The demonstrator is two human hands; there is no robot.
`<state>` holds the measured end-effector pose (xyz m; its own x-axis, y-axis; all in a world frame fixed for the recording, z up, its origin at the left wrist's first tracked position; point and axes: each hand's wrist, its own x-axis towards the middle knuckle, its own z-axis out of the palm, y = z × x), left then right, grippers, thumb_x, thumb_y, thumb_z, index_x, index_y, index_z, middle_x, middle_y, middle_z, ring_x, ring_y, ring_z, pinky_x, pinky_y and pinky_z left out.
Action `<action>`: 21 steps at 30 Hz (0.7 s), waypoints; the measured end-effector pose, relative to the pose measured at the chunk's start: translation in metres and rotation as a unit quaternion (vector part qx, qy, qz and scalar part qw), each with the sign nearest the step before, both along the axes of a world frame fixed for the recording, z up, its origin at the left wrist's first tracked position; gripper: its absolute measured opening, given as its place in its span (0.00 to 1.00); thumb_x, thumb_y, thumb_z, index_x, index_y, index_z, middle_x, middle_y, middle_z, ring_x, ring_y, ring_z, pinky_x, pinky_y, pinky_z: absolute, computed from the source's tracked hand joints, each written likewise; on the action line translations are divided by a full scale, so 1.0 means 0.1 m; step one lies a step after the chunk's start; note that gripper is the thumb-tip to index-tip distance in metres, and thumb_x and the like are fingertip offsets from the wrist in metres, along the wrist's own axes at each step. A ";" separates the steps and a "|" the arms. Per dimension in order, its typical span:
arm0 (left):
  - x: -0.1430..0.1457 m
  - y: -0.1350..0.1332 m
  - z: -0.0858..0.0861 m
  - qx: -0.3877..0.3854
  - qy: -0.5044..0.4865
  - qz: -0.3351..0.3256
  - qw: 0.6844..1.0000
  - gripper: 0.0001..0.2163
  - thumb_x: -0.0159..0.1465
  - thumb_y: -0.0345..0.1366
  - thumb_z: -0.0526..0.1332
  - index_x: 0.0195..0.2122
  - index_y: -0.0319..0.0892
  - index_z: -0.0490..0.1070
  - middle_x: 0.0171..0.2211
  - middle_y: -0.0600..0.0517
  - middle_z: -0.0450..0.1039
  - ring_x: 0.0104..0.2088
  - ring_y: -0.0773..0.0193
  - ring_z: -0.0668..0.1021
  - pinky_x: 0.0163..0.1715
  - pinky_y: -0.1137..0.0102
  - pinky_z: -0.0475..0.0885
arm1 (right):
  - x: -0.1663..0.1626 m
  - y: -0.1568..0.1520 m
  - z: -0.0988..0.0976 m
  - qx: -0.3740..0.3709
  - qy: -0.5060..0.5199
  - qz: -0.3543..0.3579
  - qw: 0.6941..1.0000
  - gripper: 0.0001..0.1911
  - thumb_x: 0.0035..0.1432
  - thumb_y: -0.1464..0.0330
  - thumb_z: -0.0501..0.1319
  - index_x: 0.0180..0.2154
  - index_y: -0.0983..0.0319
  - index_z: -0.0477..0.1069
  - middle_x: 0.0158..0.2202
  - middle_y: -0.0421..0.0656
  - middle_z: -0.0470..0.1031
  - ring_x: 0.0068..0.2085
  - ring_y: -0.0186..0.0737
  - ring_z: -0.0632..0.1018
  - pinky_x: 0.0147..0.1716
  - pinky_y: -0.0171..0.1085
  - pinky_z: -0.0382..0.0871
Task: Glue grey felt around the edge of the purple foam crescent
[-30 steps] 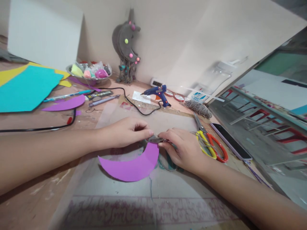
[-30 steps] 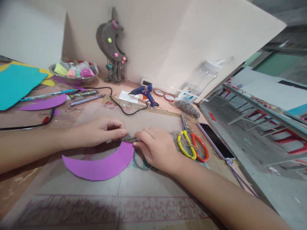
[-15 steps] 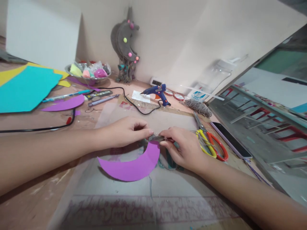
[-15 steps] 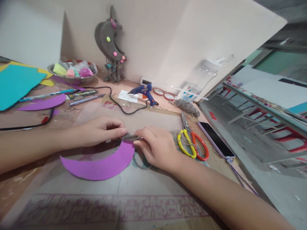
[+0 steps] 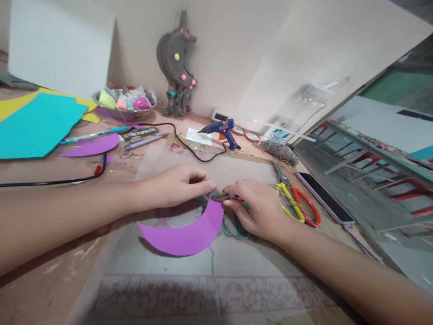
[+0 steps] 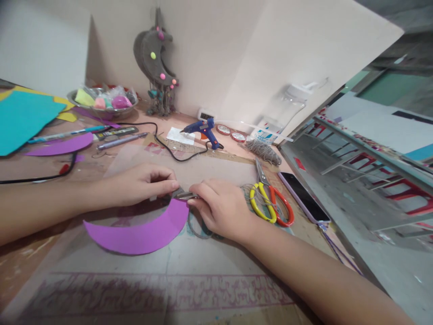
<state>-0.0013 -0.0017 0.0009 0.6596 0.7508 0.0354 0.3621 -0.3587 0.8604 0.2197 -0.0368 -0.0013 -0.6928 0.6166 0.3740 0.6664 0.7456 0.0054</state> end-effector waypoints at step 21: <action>0.01 0.00 0.01 0.005 0.021 0.003 1.000 0.14 0.63 0.39 0.53 0.23 0.38 0.66 0.17 0.58 0.65 0.16 0.75 0.64 0.17 0.77 0.55 | -0.03 0.01 -0.01 0.021 -0.008 0.001 1.000 0.11 0.64 0.65 0.52 0.36 0.64 0.68 0.27 0.42 0.72 0.28 0.36 0.70 0.28 0.34 0.59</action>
